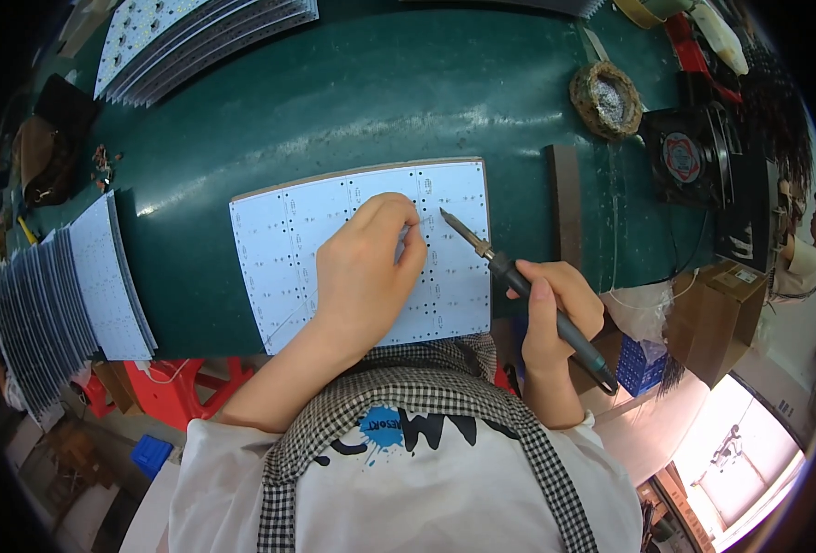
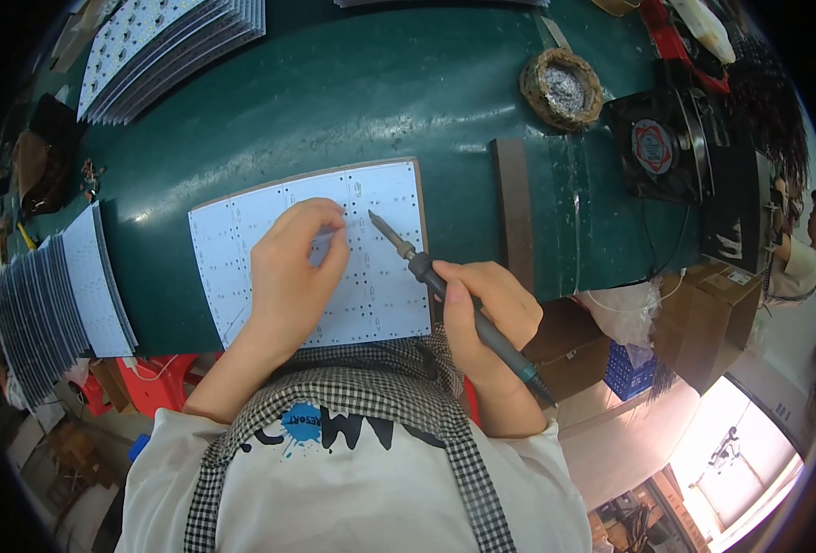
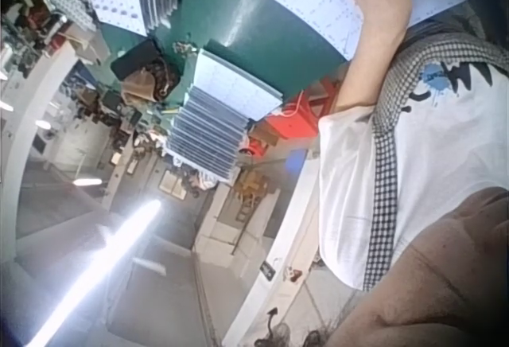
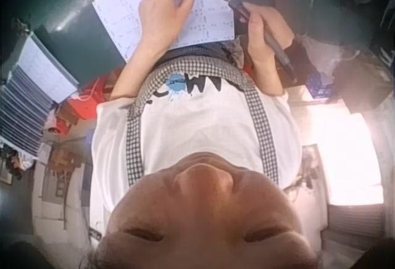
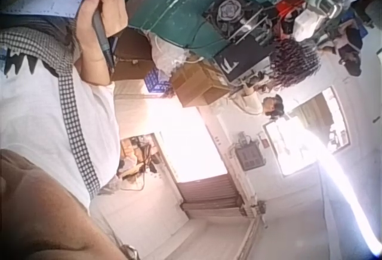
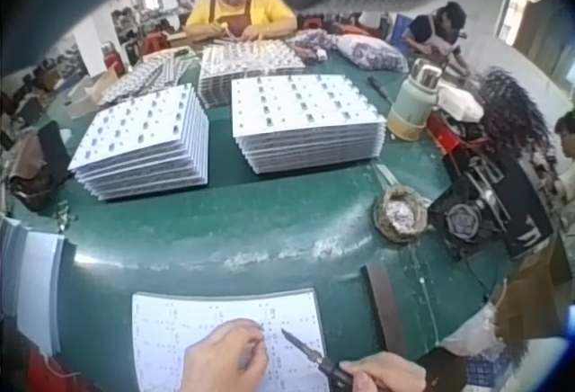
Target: The person solders electronic components onto LED panels using a soldering iron, bracing the panels with an alignment bar.
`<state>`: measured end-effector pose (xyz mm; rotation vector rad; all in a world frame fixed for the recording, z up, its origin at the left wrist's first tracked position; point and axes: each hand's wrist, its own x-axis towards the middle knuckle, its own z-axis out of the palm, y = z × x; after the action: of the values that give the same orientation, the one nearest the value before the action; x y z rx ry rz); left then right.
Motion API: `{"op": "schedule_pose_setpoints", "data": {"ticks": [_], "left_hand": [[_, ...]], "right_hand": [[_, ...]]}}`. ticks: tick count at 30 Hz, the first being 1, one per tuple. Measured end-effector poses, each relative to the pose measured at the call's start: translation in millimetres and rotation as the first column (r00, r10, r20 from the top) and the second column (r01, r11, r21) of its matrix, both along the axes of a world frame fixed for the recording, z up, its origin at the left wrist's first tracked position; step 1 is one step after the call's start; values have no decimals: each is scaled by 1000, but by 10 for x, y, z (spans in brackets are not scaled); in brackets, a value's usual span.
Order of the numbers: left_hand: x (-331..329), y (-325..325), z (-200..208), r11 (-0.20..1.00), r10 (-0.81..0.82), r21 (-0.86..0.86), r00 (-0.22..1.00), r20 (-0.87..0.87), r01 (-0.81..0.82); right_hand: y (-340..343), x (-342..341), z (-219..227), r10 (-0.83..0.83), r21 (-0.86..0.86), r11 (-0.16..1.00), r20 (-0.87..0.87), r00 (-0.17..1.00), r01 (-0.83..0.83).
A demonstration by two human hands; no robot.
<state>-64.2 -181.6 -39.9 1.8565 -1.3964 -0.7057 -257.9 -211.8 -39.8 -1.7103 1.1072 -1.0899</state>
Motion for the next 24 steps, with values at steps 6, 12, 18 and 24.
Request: {"op": "schedule_pose_setpoints", "data": {"ticks": [6, 12, 18, 24], "left_hand": [[-31, -1, -20, 999, -10, -36, 996, 89, 14], [-70, -2, -32, 999, -4, -49, 991, 137, 11], [-95, 3, -61, 998, 11, -60, 987, 160, -2], [-80, 31, -69, 994, -19, -97, 980, 200, 39]], "right_hand": [[38, 14, 15, 13, 11, 1000, -5, 1000, -13], [47, 6, 3, 11, 3, 1000, -19, 1000, -11], [61, -3, 0, 17, 19, 1000, -20, 1000, -17], [94, -24, 10, 47, 19, 999, -29, 998, -46]]}}
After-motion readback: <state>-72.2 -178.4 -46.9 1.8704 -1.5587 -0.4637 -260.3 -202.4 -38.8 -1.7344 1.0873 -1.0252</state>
